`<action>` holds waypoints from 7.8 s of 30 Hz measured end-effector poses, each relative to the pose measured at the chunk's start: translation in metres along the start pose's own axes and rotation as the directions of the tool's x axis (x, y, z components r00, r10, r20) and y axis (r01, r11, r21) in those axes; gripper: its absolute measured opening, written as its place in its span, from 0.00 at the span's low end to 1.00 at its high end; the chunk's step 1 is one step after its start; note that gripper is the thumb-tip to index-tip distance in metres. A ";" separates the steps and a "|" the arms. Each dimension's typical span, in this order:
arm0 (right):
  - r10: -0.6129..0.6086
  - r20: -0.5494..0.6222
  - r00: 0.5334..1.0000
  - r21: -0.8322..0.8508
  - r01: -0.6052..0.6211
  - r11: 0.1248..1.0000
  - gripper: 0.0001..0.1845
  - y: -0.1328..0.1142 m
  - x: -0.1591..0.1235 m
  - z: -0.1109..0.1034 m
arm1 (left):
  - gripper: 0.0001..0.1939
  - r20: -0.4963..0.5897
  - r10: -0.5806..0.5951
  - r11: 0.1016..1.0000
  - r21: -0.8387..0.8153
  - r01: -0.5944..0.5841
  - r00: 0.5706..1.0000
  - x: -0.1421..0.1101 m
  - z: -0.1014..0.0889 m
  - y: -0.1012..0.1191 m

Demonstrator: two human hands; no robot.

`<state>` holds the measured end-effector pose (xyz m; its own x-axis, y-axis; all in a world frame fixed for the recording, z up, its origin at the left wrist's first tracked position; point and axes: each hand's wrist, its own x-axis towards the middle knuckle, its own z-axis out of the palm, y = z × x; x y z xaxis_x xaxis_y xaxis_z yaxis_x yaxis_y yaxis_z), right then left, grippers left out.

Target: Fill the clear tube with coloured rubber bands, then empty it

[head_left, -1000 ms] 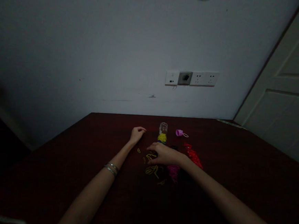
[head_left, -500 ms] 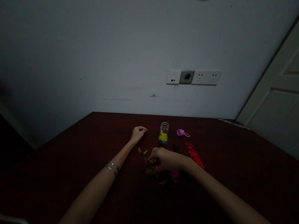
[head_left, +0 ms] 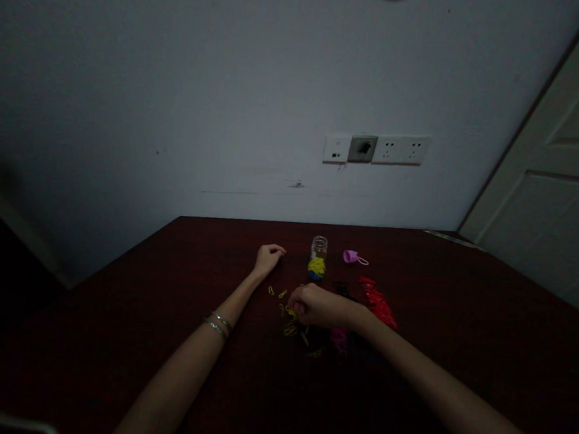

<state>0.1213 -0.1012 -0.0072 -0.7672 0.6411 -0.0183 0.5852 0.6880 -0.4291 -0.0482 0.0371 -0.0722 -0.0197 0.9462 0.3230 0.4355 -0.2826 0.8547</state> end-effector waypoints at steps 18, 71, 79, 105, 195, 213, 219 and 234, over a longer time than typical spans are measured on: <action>0.029 -0.067 0.997 -0.158 -0.040 0.987 0.09 0.005 0.004 0.007 | 0.11 0.018 -0.018 1.000 -0.002 0.018 1.000 0.000 0.001 0.000; 0.096 -0.528 0.844 -0.046 -0.142 0.989 0.11 0.062 -0.009 -0.109 | 0.11 0.029 -0.018 1.000 0.024 0.017 0.999 -0.003 -0.003 0.004; 0.080 -0.553 0.829 -0.053 -0.131 0.990 0.11 0.062 -0.010 -0.111 | 0.10 0.013 -0.012 1.000 -0.010 0.012 1.000 -0.003 -0.002 0.003; 0.108 -0.598 0.794 -0.038 -0.163 0.986 0.11 0.067 -0.040 -0.130 | 0.09 0.796 0.362 0.450 0.306 -0.839 0.485 -0.074 -0.019 0.086; 0.148 -0.580 0.801 -0.029 -0.202 0.979 0.13 0.077 -0.052 -0.133 | 0.16 0.209 0.177 0.918 -0.386 -0.085 0.962 -0.008 0.015 0.123; 0.185 -0.566 0.803 0.008 -0.219 0.976 0.13 0.079 -0.051 -0.131 | 0.10 0.211 0.173 0.931 -0.353 -0.090 0.962 -0.010 0.011 0.117; 0.217 -0.475 0.853 0.126 -0.178 0.976 0.12 0.074 -0.048 -0.128 | 0.09 0.159 0.147 0.911 -0.407 -0.071 0.976 -0.007 0.013 0.112; 0.238 -0.293 0.926 0.378 -0.117 0.918 0.13 0.074 -0.027 -0.107 | 0.10 0.167 0.079 0.866 -0.500 0.015 0.983 -0.008 0.016 0.105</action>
<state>0.2136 -0.0311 0.0582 -0.4943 0.8571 0.1451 0.5275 0.4284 -0.7336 0.0116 0.0028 0.0085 0.1657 0.9337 0.3173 -0.0738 -0.3091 0.9482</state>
